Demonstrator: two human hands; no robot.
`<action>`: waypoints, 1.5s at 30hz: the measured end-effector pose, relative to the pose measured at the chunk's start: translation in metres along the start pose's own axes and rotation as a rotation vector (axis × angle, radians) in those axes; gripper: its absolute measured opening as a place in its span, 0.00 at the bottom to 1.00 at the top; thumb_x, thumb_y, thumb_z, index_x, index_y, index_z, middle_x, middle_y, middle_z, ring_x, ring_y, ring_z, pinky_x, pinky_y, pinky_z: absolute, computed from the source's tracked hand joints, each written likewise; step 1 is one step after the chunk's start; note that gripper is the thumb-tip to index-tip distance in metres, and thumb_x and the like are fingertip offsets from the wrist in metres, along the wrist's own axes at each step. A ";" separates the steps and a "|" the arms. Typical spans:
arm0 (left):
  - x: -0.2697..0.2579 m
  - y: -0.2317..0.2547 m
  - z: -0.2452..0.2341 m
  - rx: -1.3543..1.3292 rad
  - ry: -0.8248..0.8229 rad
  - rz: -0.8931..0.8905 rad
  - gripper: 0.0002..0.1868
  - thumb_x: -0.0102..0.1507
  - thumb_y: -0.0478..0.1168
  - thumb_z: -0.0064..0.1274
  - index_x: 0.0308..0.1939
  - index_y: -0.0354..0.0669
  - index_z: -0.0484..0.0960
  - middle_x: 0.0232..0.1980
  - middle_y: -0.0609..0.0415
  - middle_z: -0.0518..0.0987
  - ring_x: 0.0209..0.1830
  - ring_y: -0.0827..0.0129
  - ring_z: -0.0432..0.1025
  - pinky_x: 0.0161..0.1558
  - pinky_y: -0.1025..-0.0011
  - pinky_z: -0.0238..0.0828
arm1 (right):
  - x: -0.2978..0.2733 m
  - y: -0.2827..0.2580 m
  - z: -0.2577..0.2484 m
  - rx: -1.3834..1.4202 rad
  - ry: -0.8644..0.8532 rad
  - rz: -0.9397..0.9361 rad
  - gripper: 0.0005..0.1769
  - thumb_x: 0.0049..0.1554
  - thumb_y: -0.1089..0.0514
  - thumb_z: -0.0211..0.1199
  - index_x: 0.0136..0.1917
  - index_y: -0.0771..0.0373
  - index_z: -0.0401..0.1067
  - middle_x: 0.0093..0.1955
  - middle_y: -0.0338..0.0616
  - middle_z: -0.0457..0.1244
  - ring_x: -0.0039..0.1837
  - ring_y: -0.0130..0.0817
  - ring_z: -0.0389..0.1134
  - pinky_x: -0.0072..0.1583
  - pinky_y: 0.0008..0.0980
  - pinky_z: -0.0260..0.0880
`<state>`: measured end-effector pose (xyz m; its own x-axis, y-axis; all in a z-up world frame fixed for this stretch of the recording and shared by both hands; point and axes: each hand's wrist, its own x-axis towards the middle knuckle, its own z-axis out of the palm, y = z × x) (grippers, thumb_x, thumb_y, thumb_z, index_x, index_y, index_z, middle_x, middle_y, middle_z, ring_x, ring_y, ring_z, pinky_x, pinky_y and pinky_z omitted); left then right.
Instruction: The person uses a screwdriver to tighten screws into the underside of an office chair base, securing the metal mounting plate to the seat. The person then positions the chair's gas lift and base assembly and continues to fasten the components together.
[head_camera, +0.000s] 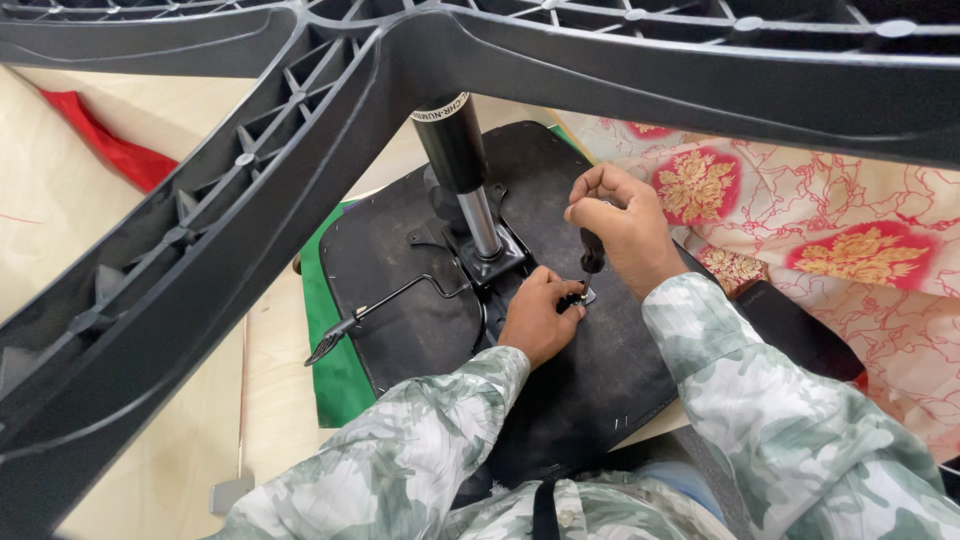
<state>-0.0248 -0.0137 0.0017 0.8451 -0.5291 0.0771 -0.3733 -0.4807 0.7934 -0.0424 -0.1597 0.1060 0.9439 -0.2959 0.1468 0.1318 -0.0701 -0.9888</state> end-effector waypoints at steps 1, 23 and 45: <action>0.001 0.000 0.000 0.008 -0.026 -0.035 0.17 0.56 0.39 0.62 0.49 0.43 0.87 0.41 0.52 0.74 0.42 0.62 0.73 0.47 0.65 0.71 | -0.001 -0.001 0.003 0.015 -0.001 0.008 0.04 0.53 0.61 0.61 0.43 0.63 0.72 0.34 0.29 0.59 0.37 0.17 0.56 0.40 0.22 0.53; 0.005 -0.007 0.000 0.053 -0.072 -0.022 0.18 0.55 0.38 0.63 0.50 0.44 0.87 0.41 0.51 0.77 0.44 0.61 0.75 0.48 0.64 0.72 | -0.007 0.002 -0.013 0.092 -0.064 0.020 0.20 0.63 0.46 0.53 0.49 0.65 0.76 0.43 0.41 0.70 0.46 0.27 0.70 0.51 0.28 0.69; 0.003 -0.011 0.000 -0.019 -0.022 0.013 0.13 0.61 0.35 0.53 0.48 0.42 0.87 0.41 0.51 0.77 0.42 0.61 0.76 0.47 0.64 0.71 | 0.004 -0.002 0.020 -0.104 -0.003 0.021 0.21 0.63 0.48 0.55 0.39 0.65 0.74 0.32 0.39 0.64 0.36 0.24 0.65 0.42 0.26 0.65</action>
<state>-0.0185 -0.0099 -0.0065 0.8314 -0.5506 0.0741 -0.3765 -0.4602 0.8040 -0.0323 -0.1415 0.1085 0.9470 -0.2955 0.1262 0.0805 -0.1622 -0.9835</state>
